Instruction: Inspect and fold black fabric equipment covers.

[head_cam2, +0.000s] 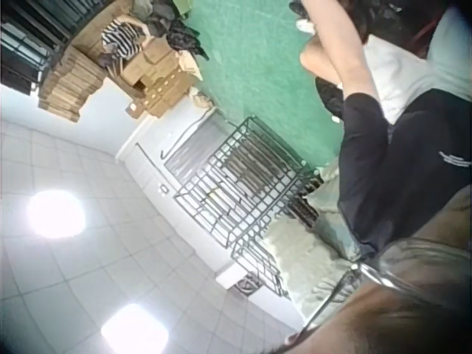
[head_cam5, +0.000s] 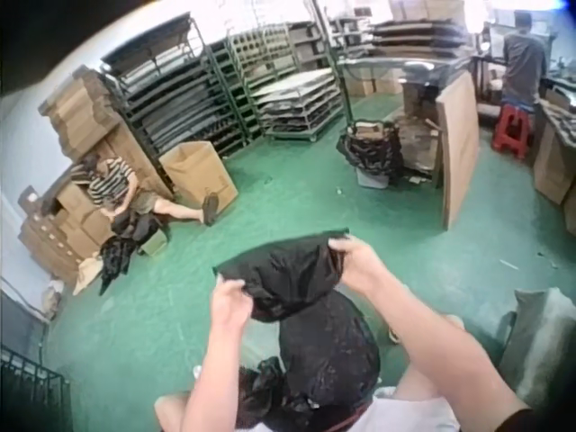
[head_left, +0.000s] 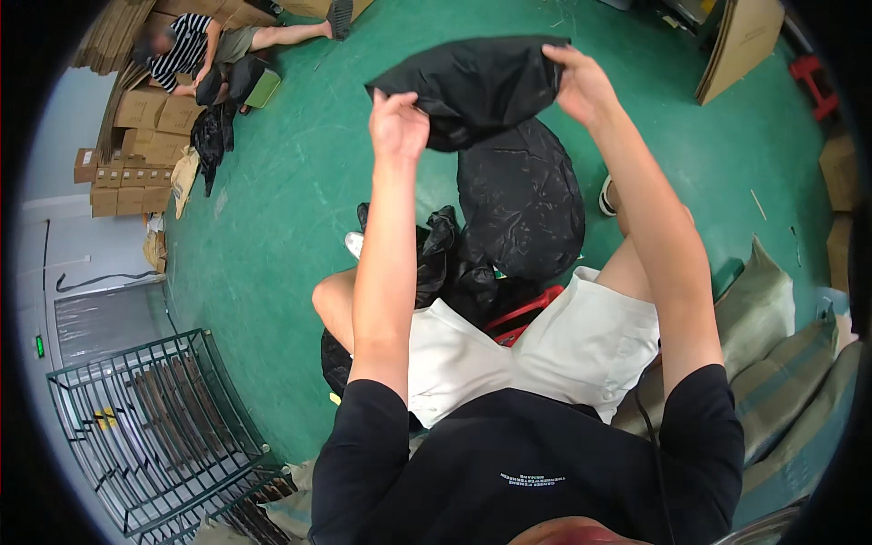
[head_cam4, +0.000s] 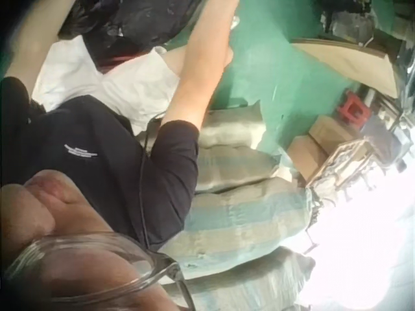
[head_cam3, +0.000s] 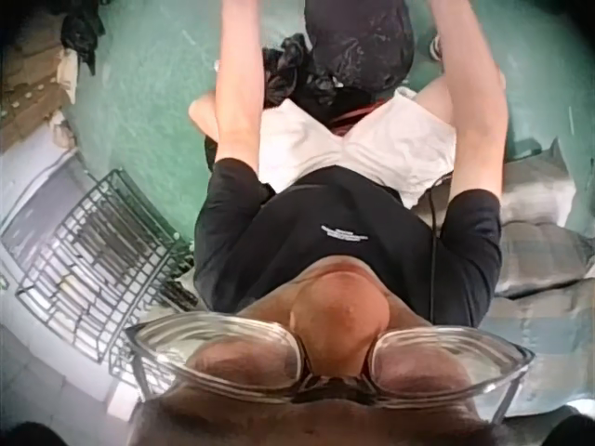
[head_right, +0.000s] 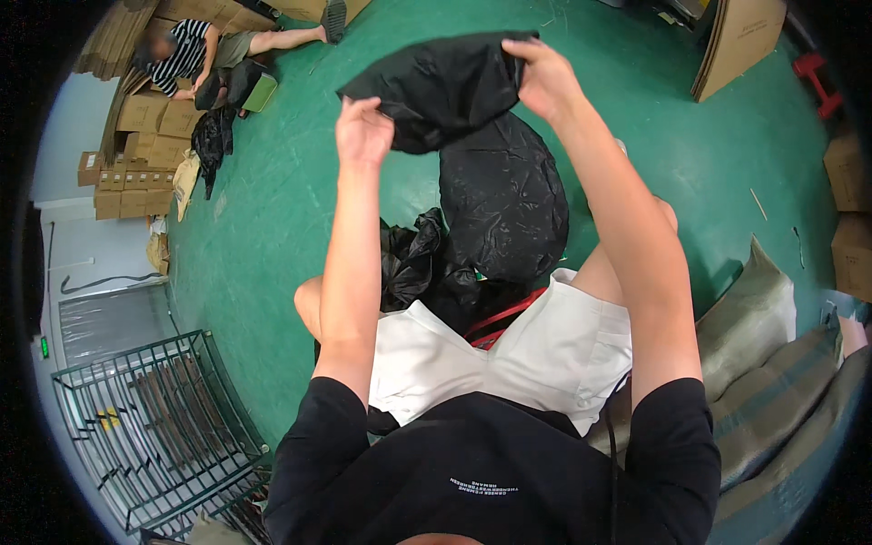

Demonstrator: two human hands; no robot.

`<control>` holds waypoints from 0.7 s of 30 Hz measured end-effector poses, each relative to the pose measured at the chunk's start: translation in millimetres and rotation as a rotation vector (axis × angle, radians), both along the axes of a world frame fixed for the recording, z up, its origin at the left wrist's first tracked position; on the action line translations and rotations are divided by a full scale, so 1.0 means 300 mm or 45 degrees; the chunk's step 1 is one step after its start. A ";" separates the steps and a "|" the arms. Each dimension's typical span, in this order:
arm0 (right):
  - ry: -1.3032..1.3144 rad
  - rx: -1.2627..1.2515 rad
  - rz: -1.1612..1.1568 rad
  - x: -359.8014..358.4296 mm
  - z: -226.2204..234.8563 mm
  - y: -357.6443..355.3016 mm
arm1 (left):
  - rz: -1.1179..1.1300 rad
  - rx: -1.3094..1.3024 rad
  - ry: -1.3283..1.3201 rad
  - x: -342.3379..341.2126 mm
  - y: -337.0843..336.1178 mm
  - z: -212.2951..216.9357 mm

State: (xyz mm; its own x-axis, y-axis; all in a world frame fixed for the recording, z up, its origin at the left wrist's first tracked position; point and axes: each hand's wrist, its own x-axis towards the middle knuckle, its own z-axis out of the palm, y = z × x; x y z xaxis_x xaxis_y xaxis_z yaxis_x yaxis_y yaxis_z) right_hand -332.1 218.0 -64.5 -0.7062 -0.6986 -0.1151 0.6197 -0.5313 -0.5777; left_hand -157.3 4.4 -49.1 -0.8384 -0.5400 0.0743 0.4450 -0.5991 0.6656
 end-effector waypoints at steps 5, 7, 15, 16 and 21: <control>0.050 0.093 -0.330 -0.007 -0.001 -0.114 | 0.122 -0.022 0.017 -0.050 -0.056 -0.017; -0.017 0.378 -0.333 -0.046 -0.206 -0.140 | 0.219 0.053 -0.134 -0.076 -0.053 -0.190; 0.147 1.854 -0.291 0.179 -0.884 0.086 | 0.286 0.245 -1.453 0.152 0.225 -0.838; 0.152 1.843 -0.276 0.214 -0.856 0.070 | 0.281 0.255 -1.447 0.202 0.223 -0.852; 0.243 2.207 -0.133 0.431 -0.719 0.101 | 0.312 -0.142 -1.554 0.403 0.261 -0.896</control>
State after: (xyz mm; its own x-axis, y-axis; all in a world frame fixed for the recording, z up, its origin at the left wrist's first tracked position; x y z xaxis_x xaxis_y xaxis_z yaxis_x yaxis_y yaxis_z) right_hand -202.9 248.3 -280.1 -0.8279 0.1773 -0.5321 0.4873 0.6970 -0.5260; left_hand -36.6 82.6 -317.8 -0.2706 -0.7321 -0.6251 -0.4066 -0.5017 0.7636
